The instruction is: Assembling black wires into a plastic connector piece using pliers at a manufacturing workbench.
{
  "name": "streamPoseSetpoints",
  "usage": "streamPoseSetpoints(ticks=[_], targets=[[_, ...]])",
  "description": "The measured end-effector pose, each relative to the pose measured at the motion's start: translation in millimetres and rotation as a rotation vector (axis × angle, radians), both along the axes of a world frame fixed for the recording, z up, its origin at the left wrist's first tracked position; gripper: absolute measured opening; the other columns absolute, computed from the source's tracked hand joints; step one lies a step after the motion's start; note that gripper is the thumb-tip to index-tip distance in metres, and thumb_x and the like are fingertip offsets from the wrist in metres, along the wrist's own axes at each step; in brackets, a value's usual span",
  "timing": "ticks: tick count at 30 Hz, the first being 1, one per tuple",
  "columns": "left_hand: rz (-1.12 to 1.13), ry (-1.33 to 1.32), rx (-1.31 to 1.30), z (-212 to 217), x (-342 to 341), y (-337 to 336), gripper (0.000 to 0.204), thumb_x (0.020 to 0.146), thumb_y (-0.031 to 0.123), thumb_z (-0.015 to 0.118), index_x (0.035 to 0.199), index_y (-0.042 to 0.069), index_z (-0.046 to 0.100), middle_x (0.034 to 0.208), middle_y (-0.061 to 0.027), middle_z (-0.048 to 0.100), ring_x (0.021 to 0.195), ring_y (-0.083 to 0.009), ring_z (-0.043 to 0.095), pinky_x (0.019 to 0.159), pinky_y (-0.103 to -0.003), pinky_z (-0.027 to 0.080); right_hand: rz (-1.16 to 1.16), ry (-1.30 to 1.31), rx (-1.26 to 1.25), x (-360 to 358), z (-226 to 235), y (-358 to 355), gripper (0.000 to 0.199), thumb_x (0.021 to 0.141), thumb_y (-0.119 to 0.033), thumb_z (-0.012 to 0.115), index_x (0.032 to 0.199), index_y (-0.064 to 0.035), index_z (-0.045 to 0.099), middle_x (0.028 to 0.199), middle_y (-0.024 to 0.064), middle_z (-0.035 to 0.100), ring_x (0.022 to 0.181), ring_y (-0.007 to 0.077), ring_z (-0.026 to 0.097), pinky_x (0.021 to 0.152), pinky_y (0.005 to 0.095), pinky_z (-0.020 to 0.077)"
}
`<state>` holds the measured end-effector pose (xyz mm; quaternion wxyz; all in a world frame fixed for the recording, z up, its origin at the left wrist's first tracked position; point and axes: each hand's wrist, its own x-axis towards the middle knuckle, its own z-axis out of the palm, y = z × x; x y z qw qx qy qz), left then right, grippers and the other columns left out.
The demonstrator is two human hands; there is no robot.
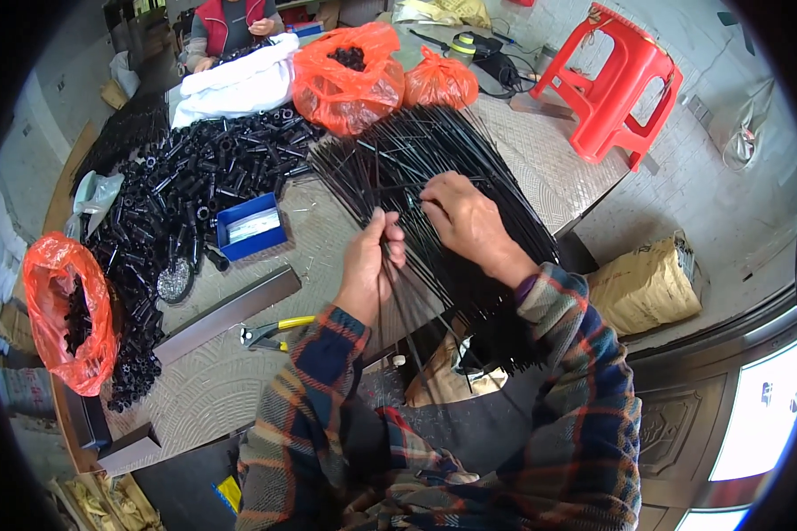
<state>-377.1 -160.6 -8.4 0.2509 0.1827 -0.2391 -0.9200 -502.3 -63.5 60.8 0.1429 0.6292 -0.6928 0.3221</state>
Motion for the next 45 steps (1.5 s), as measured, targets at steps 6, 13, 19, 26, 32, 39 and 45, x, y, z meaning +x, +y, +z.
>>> streamPoseSetpoints(ticks=[6,13,19,26,32,39,45], targets=[[0.045,-0.144,-0.225,54.4,32.2,-5.7,0.037,0.087,0.039,0.055,0.095,0.003,0.054,0.058,0.0002,0.050,0.039,-0.0072,0.042,0.035,-0.020,0.032,0.533,0.279,0.352,-7.8,-39.0,14.5,0.043,0.083,-0.031,0.056,0.118,-0.0063,0.051,0.122,0.0103,0.051,0.118,0.0246,0.044,0.102,0.0407,0.0305],[0.214,-0.183,-0.587,127.8,81.3,-13.2,0.040,0.087,0.042,0.054,0.085,0.002,0.057,0.052,0.0000,0.047,0.037,-0.0066,0.040,0.033,-0.020,0.030,0.322,0.330,0.394,-37.2,-75.0,5.6,0.047,0.086,-0.036,0.051,0.125,-0.0093,0.046,0.128,0.0082,0.047,0.123,0.0239,0.040,0.104,0.0390,0.0286],[0.343,-0.215,-0.837,167.0,99.0,-33.0,0.038,0.088,0.035,0.054,0.087,-0.003,0.058,0.058,-0.0063,0.057,0.040,-0.0090,0.048,0.035,-0.020,0.035,0.510,-0.743,0.591,50.2,-6.1,-1.1,0.042,0.089,-0.031,0.053,0.120,-0.0031,0.048,0.110,0.0084,0.058,0.102,0.0152,0.054,0.091,0.0294,0.0403],[0.441,0.028,-0.867,193.6,80.5,-31.6,0.043,0.092,0.037,0.044,0.106,-0.003,0.050,0.085,-0.0136,0.064,0.061,-0.0164,0.063,0.050,-0.023,0.047,0.794,-0.911,0.145,137.3,57.8,-36.2,0.036,0.092,-0.024,0.049,0.118,0.0009,0.044,0.085,0.0101,0.061,0.084,0.0154,0.059,0.078,0.0289,0.0481],[0.420,-0.041,-1.097,237.4,97.1,-17.3,0.047,0.089,0.040,0.049,0.105,-0.004,0.054,0.088,-0.0127,0.064,0.069,-0.0169,0.062,0.065,-0.025,0.047,0.623,-0.858,-0.148,140.9,69.2,-64.1,0.016,0.092,-0.017,0.047,0.099,-0.0044,0.053,0.059,-0.0057,0.042,0.046,0.0010,0.036,0.041,0.0172,0.0318],[0.356,-0.105,-0.729,144.1,54.6,-31.2,0.029,0.086,0.021,0.058,0.100,-0.005,0.058,0.089,-0.0137,0.064,0.078,-0.0194,0.063,0.072,-0.028,0.051,0.326,-0.830,-0.243,111.3,-48.4,-66.1,0.009,0.088,-0.012,0.053,0.091,-0.0032,0.055,0.060,-0.0038,0.044,0.052,0.0023,0.040,0.045,0.0190,0.0333],[0.302,0.179,-0.590,187.9,97.3,-37.2,0.020,0.088,0.014,0.051,0.102,-0.001,0.052,0.100,-0.0167,0.061,0.091,-0.0235,0.061,0.075,-0.029,0.049,0.539,-1.224,0.150,150.5,41.1,-22.6,0.022,0.091,-0.018,0.050,0.107,-0.0035,0.051,0.057,-0.0020,0.043,0.038,0.0050,0.037,0.035,0.0194,0.0300]])
